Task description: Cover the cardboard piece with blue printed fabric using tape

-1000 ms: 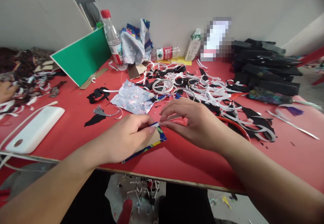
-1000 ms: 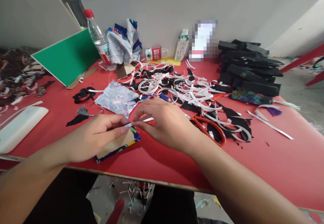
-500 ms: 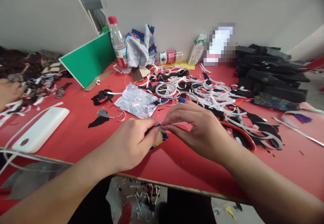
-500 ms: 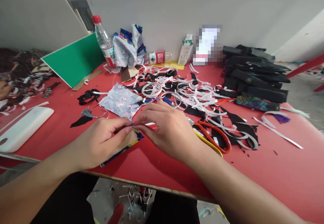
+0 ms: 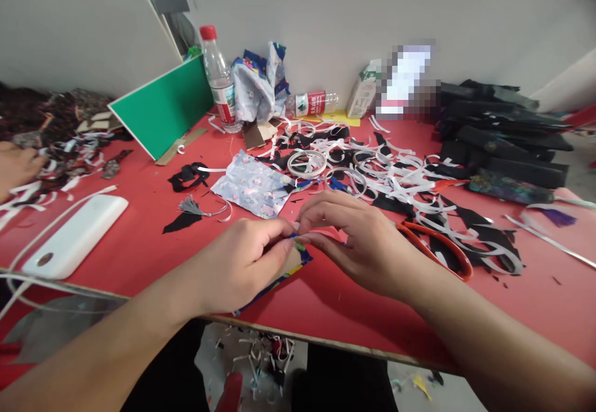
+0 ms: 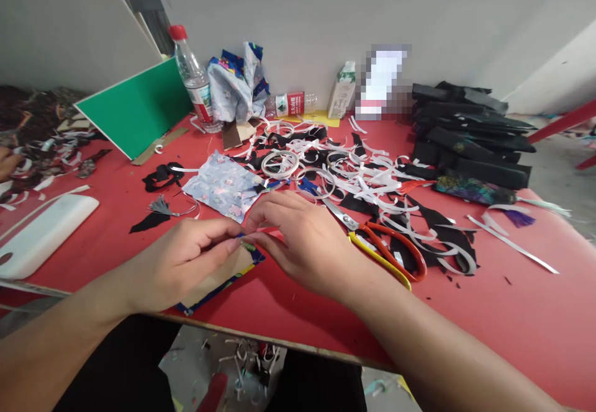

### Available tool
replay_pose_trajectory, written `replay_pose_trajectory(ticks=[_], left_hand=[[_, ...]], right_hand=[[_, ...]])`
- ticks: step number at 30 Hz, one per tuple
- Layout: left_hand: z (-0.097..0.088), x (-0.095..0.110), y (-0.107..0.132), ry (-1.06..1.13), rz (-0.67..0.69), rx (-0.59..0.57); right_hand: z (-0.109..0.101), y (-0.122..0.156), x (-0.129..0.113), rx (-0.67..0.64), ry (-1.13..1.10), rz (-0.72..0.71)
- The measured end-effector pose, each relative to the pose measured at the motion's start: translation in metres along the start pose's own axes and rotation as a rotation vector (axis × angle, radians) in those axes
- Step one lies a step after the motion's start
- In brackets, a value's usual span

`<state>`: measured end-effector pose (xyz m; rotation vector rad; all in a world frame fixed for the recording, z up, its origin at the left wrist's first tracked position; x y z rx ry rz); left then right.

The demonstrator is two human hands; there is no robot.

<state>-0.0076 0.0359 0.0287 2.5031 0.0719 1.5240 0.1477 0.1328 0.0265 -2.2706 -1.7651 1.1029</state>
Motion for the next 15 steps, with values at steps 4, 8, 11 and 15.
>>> replay_pose_trajectory(ticks=[4, 8, 11, 15], left_hand=[[0.002, 0.002, 0.000, -0.003, 0.017, 0.075], [0.005, 0.001, -0.006, 0.086, -0.003, 0.138], [0.008, -0.003, -0.010, 0.198, -0.052, 0.106], [0.007, -0.005, -0.011, 0.349, -0.101, 0.065]], right_hand=[[0.001, 0.000, -0.001, 0.001, 0.128, -0.033], [0.003, -0.001, -0.003, 0.015, 0.307, -0.110], [0.003, -0.001, -0.004, 0.056, 0.393, -0.178], [0.000, -0.001, -0.005, 0.101, 0.388, -0.229]])
Point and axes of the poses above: each hand's wrist, its own y-axis away from the middle knuckle, its own z-axis out of the palm, x = y × z, the point moved 4 cm from there along -y, towards the middle knuckle, and after that the axes turned 7 degrees about y, right-handed, at the moved point
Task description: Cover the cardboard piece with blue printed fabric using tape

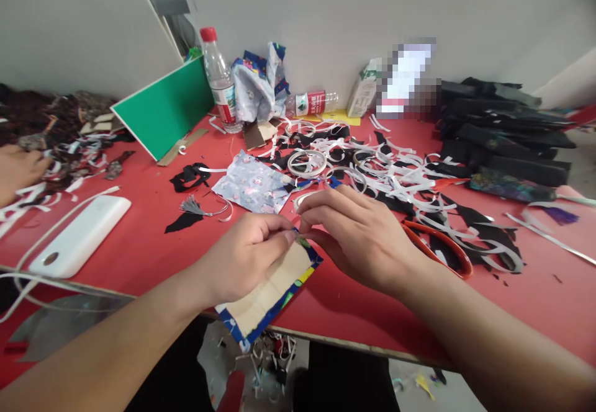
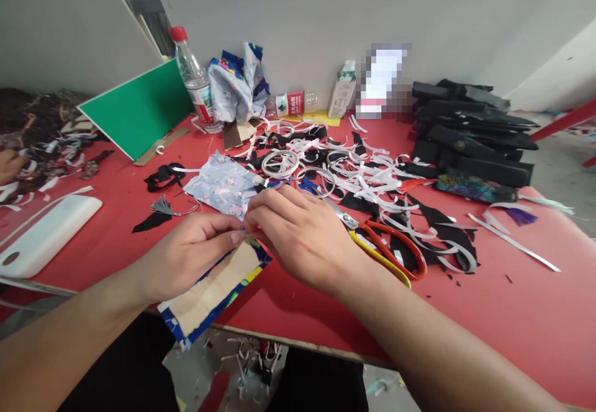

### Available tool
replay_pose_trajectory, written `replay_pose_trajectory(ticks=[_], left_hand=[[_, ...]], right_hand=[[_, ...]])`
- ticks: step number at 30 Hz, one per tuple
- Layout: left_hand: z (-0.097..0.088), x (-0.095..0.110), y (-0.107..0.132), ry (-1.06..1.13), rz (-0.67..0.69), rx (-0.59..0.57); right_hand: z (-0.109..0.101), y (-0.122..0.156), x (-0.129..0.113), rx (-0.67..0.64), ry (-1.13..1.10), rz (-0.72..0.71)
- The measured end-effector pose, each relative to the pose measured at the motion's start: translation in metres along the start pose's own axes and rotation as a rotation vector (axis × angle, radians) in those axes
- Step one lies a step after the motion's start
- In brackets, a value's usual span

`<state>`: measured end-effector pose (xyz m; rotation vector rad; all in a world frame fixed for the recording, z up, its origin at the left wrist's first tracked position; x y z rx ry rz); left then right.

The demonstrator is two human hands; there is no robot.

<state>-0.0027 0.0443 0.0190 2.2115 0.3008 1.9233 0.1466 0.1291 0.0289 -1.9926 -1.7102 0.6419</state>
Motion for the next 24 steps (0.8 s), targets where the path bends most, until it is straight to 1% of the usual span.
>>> replay_pose_trajectory(ticks=[4, 6, 8, 10, 12, 16, 18, 19, 21, 24], left_hand=[[-0.002, -0.003, 0.001, 0.197, -0.049, -0.025], [-0.005, -0.007, -0.001, 0.328, -0.100, 0.010], [-0.008, -0.013, -0.004, 0.441, -0.141, 0.060], [-0.010, -0.017, -0.007, 0.509, -0.153, 0.108], [-0.012, -0.021, -0.010, 0.544, -0.149, 0.165], [-0.013, -0.023, -0.012, 0.601, -0.086, 0.266], [-0.011, -0.020, -0.012, 0.639, -0.027, 0.299], [-0.011, -0.018, -0.011, 0.656, 0.010, 0.320], [-0.011, -0.014, -0.009, 0.673, 0.076, 0.359], [-0.010, -0.012, -0.006, 0.682, 0.117, 0.417]], right_hand=[[-0.004, 0.001, 0.000, 0.084, -0.061, -0.028], [-0.008, 0.002, 0.000, 0.146, -0.106, -0.037], [-0.012, 0.003, 0.002, 0.209, -0.159, -0.008], [-0.012, 0.004, 0.006, 0.242, -0.235, 0.073], [-0.008, 0.005, 0.012, 0.253, -0.316, 0.187], [0.003, 0.011, 0.024, 0.279, -0.386, 0.435], [0.006, 0.012, 0.027, 0.261, -0.390, 0.520], [0.007, 0.012, 0.027, 0.234, -0.383, 0.533], [0.008, 0.009, 0.024, 0.159, -0.359, 0.503], [0.011, 0.006, 0.019, 0.077, -0.358, 0.428]])
Point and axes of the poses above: each hand's wrist, its own y-axis away from the middle knuckle, its own z-axis out of the palm, x = y × z, the point moved 4 cm from there along -y, towards the middle knuckle, and after that the axes turned 7 degrees about y, right-handed, at the moved point
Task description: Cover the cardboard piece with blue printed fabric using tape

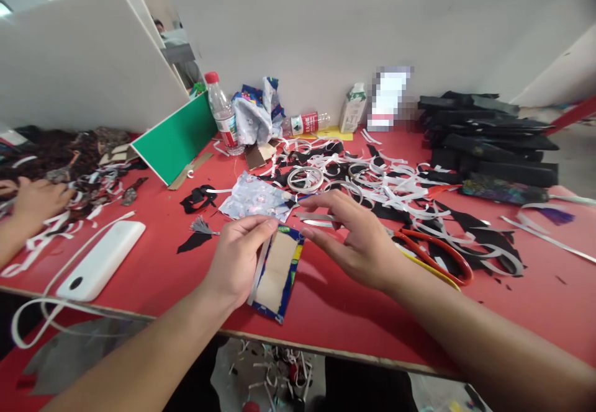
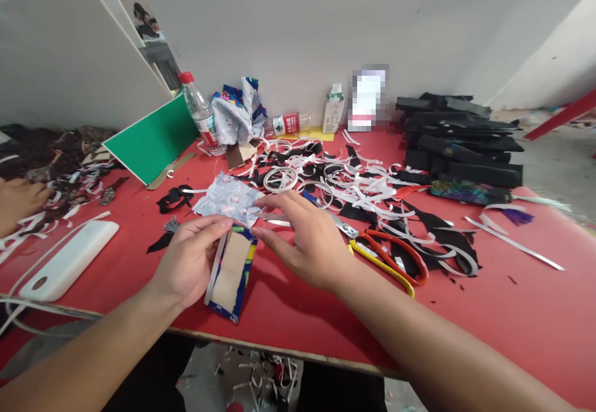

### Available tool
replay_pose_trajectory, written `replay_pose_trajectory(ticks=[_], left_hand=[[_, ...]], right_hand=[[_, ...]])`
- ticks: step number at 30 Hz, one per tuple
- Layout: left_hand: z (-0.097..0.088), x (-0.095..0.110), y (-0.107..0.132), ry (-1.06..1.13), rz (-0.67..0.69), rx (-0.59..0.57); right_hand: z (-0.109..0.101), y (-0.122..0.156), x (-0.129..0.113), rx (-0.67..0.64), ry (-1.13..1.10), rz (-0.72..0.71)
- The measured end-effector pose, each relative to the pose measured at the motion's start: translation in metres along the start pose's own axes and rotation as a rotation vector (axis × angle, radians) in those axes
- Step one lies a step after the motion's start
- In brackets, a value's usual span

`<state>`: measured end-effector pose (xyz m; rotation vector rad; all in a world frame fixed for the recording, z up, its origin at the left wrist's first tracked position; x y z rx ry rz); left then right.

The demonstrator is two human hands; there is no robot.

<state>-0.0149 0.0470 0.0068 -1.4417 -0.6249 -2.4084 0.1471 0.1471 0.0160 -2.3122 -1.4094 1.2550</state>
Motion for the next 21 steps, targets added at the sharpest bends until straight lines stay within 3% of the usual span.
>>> replay_pose_trajectory(ticks=[9, 15, 18, 21], left_hand=[[-0.004, 0.000, -0.009, 0.085, -0.024, 0.056], [-0.019, 0.014, -0.017, -0.019, 0.050, 0.053], [-0.027, 0.021, -0.021, -0.072, 0.100, 0.081], [-0.025, 0.019, -0.021, -0.067, 0.061, 0.054]], right_hand=[[-0.004, -0.003, 0.011, 0.139, 0.062, 0.169], [-0.009, -0.005, 0.009, 0.233, -0.019, 0.097], [-0.022, -0.005, 0.005, 0.365, -0.012, 0.099], [-0.034, -0.002, -0.002, 0.479, 0.002, 0.098]])
Point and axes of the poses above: each hand's wrist, its own y-axis away from the middle knuckle, its own z-axis out of the palm, x = y × z, the point moved 4 cm from there along -y, towards the middle knuckle, and after that the axes turned 7 degrees about y, right-handed, at the moved point
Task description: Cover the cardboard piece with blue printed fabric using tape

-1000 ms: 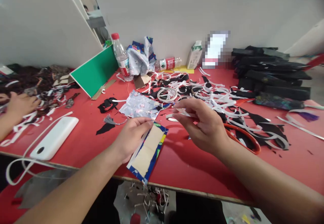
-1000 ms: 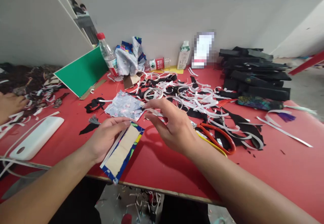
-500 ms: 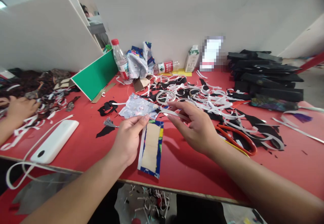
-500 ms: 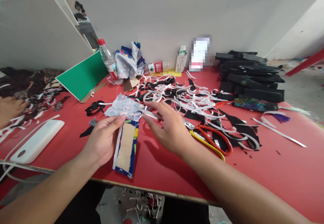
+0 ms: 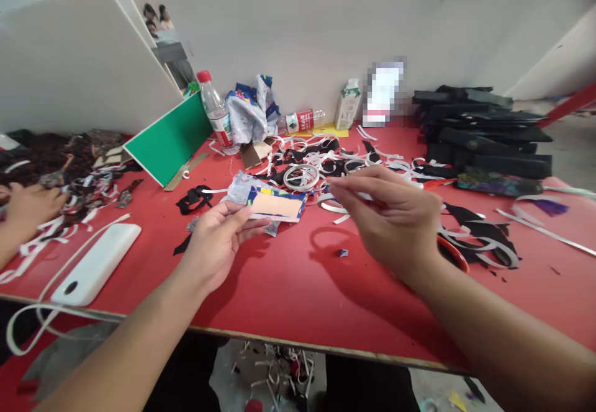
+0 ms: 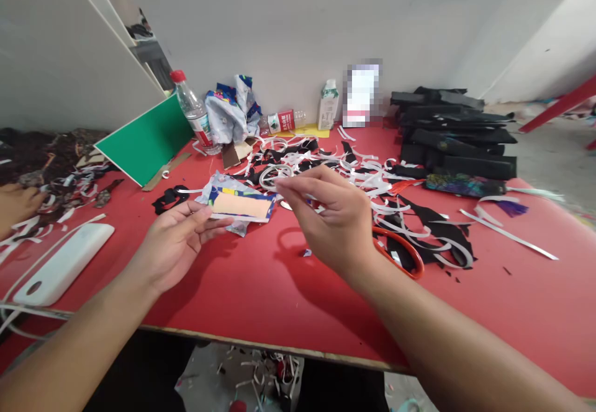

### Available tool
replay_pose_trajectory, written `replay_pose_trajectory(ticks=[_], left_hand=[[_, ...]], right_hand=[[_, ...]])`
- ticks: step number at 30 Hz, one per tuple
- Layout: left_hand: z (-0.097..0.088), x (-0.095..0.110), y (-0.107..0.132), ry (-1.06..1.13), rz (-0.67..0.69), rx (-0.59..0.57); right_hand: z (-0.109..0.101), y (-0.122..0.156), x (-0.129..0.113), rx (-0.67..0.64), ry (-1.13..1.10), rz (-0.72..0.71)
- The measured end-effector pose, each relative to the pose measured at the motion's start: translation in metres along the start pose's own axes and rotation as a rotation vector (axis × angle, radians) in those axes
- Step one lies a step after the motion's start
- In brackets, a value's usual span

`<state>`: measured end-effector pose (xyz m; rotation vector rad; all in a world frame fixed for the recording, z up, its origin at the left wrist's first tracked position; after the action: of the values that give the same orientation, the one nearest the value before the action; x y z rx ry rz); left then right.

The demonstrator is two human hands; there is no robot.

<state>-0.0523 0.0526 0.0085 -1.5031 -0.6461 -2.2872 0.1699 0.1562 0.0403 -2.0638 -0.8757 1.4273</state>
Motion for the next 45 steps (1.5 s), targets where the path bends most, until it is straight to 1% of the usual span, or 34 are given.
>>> replay_pose_trajectory(ticks=[1, 2, 3, 6, 7, 8, 10, 12, 14, 17, 20, 22, 26, 31, 37, 45], left_hand=[[0.002, -0.003, 0.002, 0.003, -0.026, -0.011], [0.005, -0.007, 0.004, 0.002, -0.056, -0.022], [0.008, -0.012, 0.007, -0.002, -0.090, -0.039], [0.020, -0.028, 0.017, -0.039, -0.191, -0.155], [0.024, -0.033, 0.020, -0.054, -0.207, -0.207], [0.027, -0.037, 0.023, -0.070, -0.211, -0.256], [0.030, -0.041, 0.025, -0.102, -0.192, -0.322], [0.030, -0.044, 0.025, -0.135, -0.161, -0.336], [0.028, -0.045, 0.023, -0.157, -0.139, -0.321], [0.028, -0.045, 0.021, -0.167, -0.108, -0.315], [0.031, -0.042, 0.023, -0.216, -0.085, -0.355], [0.035, -0.039, 0.027, -0.265, -0.062, -0.386], [0.039, -0.032, 0.033, -0.347, 0.000, -0.413], [0.039, -0.031, 0.033, -0.364, 0.032, -0.415], [0.040, -0.026, 0.036, -0.421, 0.090, -0.397], [0.041, -0.025, 0.040, -0.370, 0.085, -0.387]], right_hand=[[-0.001, 0.000, -0.002, -0.002, -0.020, 0.007], [-0.001, 0.001, -0.003, -0.038, -0.056, 0.036], [0.003, 0.003, -0.003, -0.102, -0.107, 0.090], [0.020, 0.012, 0.001, -0.375, -0.290, 0.312], [0.025, 0.014, 0.002, -0.454, -0.333, 0.355], [0.028, 0.015, 0.002, -0.512, -0.352, 0.362], [0.031, 0.014, 0.000, -0.573, -0.329, 0.297], [0.030, 0.011, -0.002, -0.592, -0.283, 0.214], [0.028, 0.009, -0.005, -0.604, -0.273, 0.176], [0.027, 0.012, -0.009, -0.609, -0.287, 0.215], [0.027, 0.016, -0.009, -0.602, -0.273, 0.319], [0.027, 0.017, -0.008, -0.594, -0.248, 0.354], [0.027, 0.016, -0.009, -0.600, -0.201, 0.328], [0.027, 0.016, -0.011, -0.627, -0.225, 0.300], [0.026, 0.018, -0.012, -0.590, -0.168, 0.262], [0.027, 0.017, -0.015, -0.569, -0.171, 0.251]])
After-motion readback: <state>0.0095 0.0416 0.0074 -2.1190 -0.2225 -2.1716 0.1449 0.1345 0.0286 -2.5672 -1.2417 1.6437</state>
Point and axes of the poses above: each hand's wrist, its own y-axis away from the middle knuckle, its own z-axis out of the palm, x = y × z, the point moved 4 cm from there along -y, towards the middle knuckle, and after that the axes turned 7 degrees about y, right-handed, at the moved point
